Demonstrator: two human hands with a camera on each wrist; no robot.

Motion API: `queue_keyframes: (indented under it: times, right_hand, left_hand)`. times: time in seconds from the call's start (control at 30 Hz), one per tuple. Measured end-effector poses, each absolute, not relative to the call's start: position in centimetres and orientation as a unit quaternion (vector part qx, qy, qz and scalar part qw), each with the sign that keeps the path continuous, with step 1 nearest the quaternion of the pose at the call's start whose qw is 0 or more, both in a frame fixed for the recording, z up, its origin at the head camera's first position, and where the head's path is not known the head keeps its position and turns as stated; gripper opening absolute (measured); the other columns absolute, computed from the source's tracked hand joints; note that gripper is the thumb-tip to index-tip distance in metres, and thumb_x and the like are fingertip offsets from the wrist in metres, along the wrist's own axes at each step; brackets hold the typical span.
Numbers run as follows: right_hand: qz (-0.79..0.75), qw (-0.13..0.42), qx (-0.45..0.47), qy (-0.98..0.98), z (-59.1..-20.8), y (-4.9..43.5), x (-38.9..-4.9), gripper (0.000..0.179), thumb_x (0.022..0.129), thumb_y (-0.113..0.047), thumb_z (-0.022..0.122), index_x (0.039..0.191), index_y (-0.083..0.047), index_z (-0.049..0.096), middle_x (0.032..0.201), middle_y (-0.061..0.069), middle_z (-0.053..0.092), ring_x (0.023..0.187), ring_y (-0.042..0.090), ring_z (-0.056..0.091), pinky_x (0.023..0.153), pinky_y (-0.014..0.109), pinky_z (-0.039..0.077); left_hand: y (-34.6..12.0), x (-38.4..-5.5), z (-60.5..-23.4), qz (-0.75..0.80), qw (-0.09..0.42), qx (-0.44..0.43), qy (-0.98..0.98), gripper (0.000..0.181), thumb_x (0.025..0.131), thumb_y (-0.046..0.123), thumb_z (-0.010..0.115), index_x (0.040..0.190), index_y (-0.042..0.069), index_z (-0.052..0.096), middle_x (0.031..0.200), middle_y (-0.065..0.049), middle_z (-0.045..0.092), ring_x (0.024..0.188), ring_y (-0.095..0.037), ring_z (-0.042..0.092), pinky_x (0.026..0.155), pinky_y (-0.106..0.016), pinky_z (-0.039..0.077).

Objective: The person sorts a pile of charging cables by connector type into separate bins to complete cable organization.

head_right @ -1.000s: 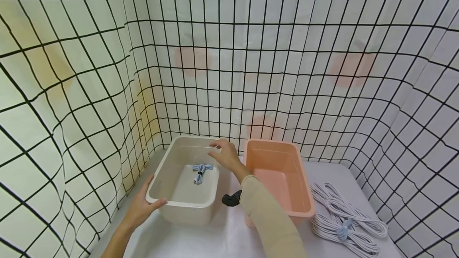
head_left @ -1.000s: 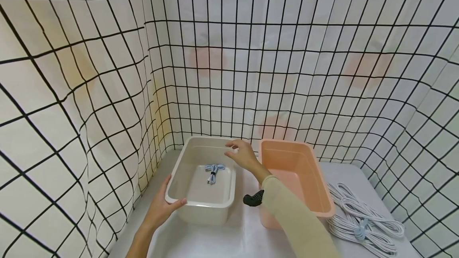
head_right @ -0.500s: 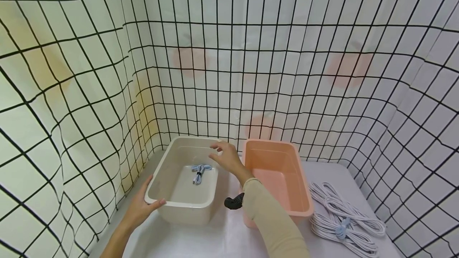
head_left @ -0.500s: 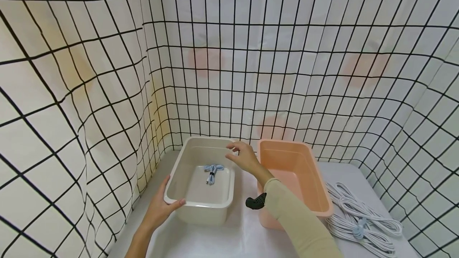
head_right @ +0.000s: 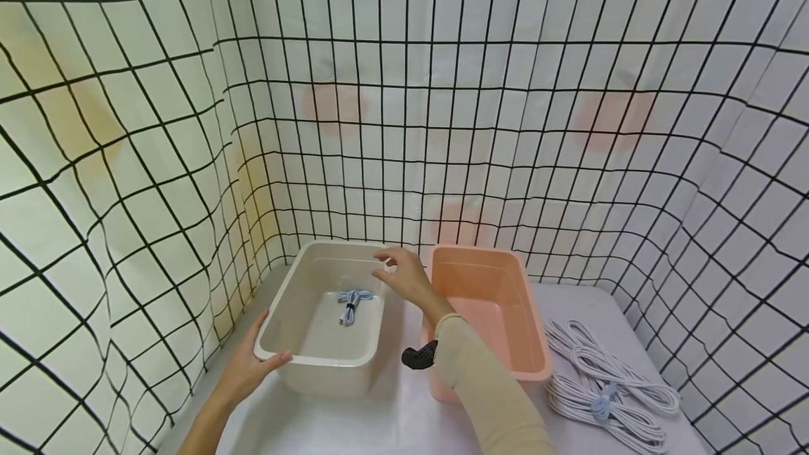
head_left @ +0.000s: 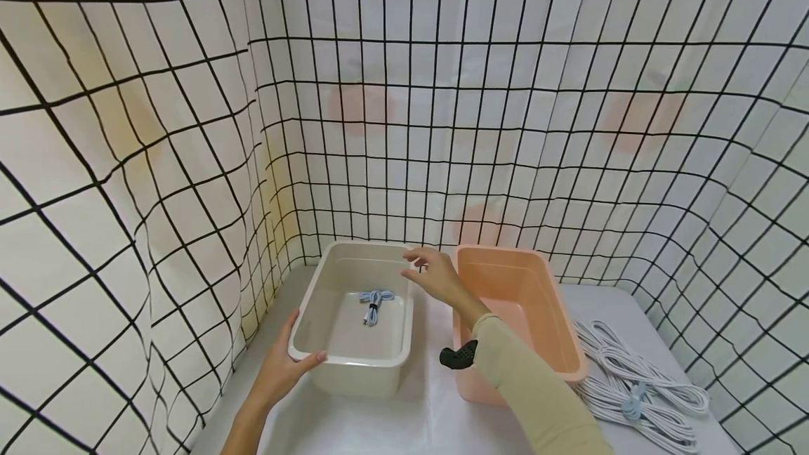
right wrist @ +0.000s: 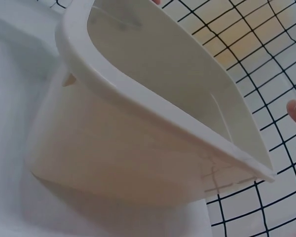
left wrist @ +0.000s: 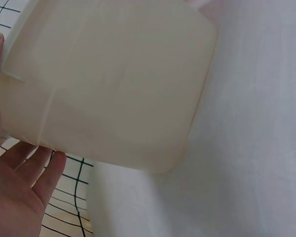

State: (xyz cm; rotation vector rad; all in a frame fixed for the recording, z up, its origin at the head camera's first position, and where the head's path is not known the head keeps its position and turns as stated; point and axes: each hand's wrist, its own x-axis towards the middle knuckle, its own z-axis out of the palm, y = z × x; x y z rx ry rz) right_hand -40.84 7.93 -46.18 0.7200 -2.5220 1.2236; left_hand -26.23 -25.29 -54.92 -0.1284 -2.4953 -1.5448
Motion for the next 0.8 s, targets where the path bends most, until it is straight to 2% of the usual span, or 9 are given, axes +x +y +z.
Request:
queue_keyframes:
  times: [0.13,0.23,0.37,0.53,0.8]
  right_hand:
    - [0.426,0.124,0.247,-0.861,-46.3,8.4,-40.9,0.034,0.091,-0.017,0.082,0.122,-0.005,0.074,0.114,0.012,0.072,0.103,0.028,0.067,0.089,0.05,0.056]
    - [0.424,0.123,0.243,-0.864,-46.3,8.8,-40.8,0.035,0.091,-0.018,0.083,0.122,-0.006,0.074,0.113,0.011,0.072,0.103,0.028,0.067,0.089,0.048,0.057]
    - [0.426,0.115,0.236,-0.866,-46.1,9.4,-40.7,0.037,0.091,-0.018,0.082,0.125,-0.006,0.073,0.115,0.008,0.071,0.105,0.027,0.067,0.089,0.045,0.057]
    - [0.427,0.107,0.242,-0.864,-45.9,10.2,-40.6,0.038,0.093,-0.017,0.08,0.128,-0.004,0.071,0.118,0.01,0.071,0.105,0.028,0.066,0.088,0.045,0.057]
    - [0.444,0.083,0.226,-0.863,-45.9,11.0,-39.8,0.038,0.094,-0.019,0.08,0.129,-0.007,0.071,0.12,0.012,0.069,0.108,0.028,0.064,0.086,0.044,0.057]
  left_hand:
    - [-25.4,-26.1,-55.0,-0.521,0.1,-0.042,-0.847,0.107,0.083,0.023,0.089,0.164,0.004,0.021,0.147,-0.033,0.047,0.109,-0.038,0.063,0.086,-0.045,0.054]
    - [-25.5,-26.1,-55.0,-0.521,0.1,-0.042,-0.847,0.108,0.083,0.023,0.089,0.164,0.004,0.021,0.148,-0.033,0.046,0.109,-0.037,0.063,0.086,-0.045,0.054]
    - [-25.5,-26.2,-55.0,-0.517,0.1,-0.043,-0.849,0.107,0.083,0.023,0.089,0.164,0.005,0.021,0.148,-0.033,0.047,0.102,-0.034,0.066,0.085,-0.044,0.055]
    - [-25.4,-26.3,-55.0,-0.514,0.095,-0.046,-0.851,0.108,0.083,0.027,0.089,0.164,0.006,0.021,0.147,-0.033,0.048,0.095,-0.029,0.069,0.084,-0.044,0.055]
    - [-25.5,-26.3,-55.0,-0.518,0.1,-0.047,-0.848,0.108,0.082,0.026,0.089,0.163,0.004,0.021,0.141,-0.033,0.052,0.104,-0.037,0.066,0.083,-0.044,0.055]
